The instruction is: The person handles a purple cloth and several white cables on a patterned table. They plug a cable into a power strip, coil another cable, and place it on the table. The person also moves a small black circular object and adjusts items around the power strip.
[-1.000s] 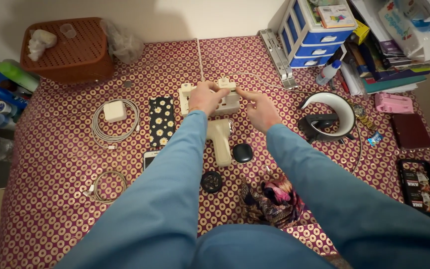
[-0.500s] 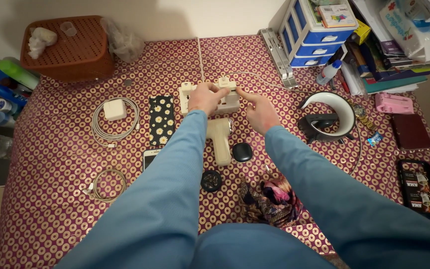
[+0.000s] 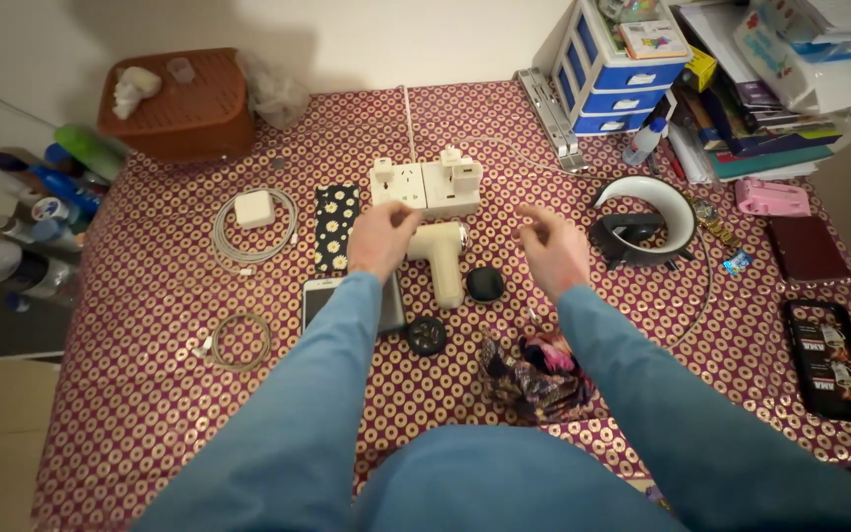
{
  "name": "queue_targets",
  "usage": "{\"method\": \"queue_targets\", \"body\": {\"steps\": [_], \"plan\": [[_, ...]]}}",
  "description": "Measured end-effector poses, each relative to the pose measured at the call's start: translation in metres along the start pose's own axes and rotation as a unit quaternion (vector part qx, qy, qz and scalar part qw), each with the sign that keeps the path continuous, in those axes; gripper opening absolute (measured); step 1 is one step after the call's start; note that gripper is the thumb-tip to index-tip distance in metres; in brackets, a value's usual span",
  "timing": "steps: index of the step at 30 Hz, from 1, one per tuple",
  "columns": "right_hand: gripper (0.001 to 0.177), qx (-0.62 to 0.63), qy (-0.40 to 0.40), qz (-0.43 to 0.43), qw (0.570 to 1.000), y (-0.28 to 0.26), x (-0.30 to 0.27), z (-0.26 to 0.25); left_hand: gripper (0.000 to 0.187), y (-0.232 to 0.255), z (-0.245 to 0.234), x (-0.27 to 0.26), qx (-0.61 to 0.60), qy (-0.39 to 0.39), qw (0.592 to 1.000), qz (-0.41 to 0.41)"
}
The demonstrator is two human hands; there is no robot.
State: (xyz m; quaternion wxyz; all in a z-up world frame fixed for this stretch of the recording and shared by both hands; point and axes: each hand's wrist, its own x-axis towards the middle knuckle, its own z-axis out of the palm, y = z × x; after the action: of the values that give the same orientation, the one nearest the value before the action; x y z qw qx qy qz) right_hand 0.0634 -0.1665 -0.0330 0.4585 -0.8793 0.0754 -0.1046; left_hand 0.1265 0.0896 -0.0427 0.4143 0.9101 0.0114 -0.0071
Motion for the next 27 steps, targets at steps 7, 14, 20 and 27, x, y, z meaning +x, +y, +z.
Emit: {"method": "queue_targets", "body": {"steps": [7, 14, 20, 27], "plan": [[0.026, -0.038, -0.032, 0.031, 0.998, 0.018, -0.073, -0.009, 0.027, -0.019, 0.003, -0.075, 0.011, -0.013, 1.0, -0.023], [0.025, -0.136, -0.105, -0.015, 0.985, 0.023, -0.113, -0.025, 0.022, -0.01, 0.01, -0.111, 0.023, -0.011, 0.999, 0.019], [0.031, -0.202, -0.128, -0.21, 0.948, 0.044, -0.136, -0.048, 0.017, 0.001, 0.024, -0.155, 0.02, 0.037, 0.999, -0.031], [0.046, -0.228, -0.158, -0.354, 0.893, 0.069, -0.145, -0.059, 0.018, 0.01, 0.043, -0.191, 0.049, 0.053, 0.997, -0.009]]}}
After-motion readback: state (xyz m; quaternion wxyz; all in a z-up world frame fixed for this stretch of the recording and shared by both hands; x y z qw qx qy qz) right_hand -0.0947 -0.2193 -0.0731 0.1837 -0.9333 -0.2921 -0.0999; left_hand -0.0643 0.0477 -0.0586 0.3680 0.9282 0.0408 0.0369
